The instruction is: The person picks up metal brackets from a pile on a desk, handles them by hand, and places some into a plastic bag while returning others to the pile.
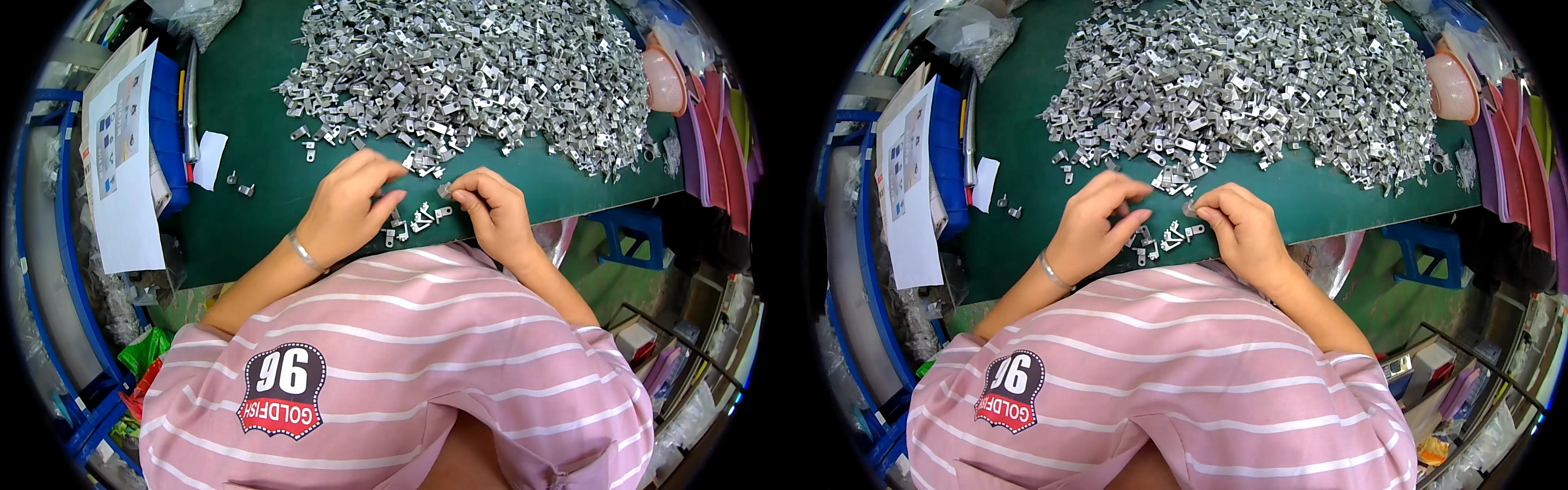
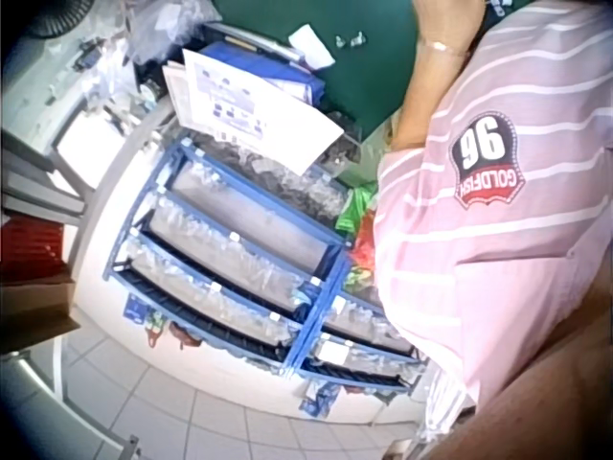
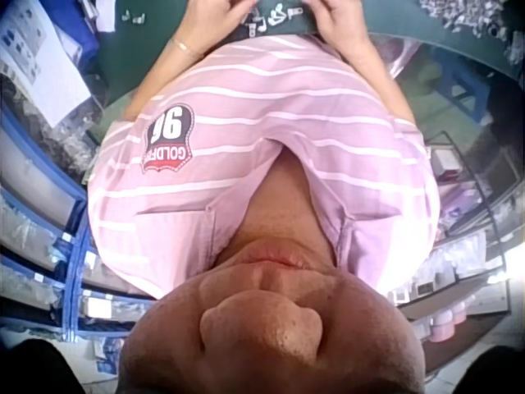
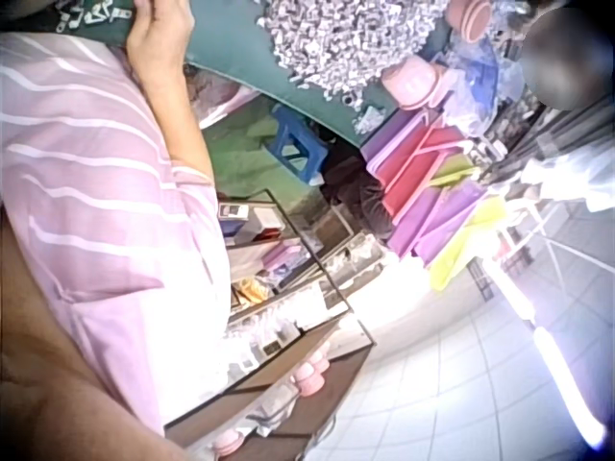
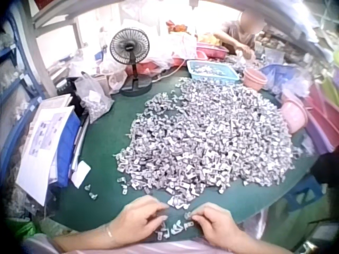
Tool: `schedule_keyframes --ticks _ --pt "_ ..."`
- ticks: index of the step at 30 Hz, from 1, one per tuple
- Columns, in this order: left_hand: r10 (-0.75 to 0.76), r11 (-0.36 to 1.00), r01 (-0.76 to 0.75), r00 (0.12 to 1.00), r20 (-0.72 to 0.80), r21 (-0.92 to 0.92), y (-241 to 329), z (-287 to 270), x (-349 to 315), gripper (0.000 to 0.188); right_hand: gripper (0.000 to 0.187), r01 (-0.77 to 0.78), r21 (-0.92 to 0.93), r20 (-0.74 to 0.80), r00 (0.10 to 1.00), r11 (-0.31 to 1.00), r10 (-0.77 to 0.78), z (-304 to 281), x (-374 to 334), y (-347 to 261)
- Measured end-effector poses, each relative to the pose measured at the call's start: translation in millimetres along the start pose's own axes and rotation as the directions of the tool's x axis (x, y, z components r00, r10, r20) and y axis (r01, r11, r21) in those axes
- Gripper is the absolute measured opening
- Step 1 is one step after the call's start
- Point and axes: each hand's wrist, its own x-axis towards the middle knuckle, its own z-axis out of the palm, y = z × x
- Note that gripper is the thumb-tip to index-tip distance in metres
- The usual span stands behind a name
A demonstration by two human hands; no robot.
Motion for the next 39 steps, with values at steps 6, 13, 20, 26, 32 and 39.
schedule_keyframes --ticks 6,13,20,26,32,39 --pt "0.106 0.984 -0.1 0.994 -0.032 0.15 -13 23 27 0.022 0.006 -0.219 0.245 0.053 0.976 0.945 0.213 1 -5 -4" --pt "0.129 0.981 -0.109 0.985 -0.117 0.159 -23 15 33 0.015 0.007 -0.241 0.372 0.048 0.969 0.897 0.241 1 -6 -1" --pt "0.111 0.974 -0.087 0.988 -0.105 0.208 -15 15 29 0.014 0.009 -0.197 0.473 0.046 0.979 0.859 0.199 5 -5 3" --pt "0.068 0.985 -0.051 0.993 -0.095 0.167 -16 13 29 0.017 0.011 -0.679 0.364 0.593 0.697 0.638 0.403 -38 26 -16" --pt "-0.029 0.996 0.021 0.996 -0.088 -0.087 -17 5 26 0.015 0.015 -0.332 0.251 0.23 0.933 0.909 0.277 -118 139 -29" --pt "-0.019 0.999 0.022 0.997 -0.075 0.045 -13 -2 12 0.028 0.023 -0.094 0.585 -0.206 0.944 0.806 0.259 -119 210 -19"
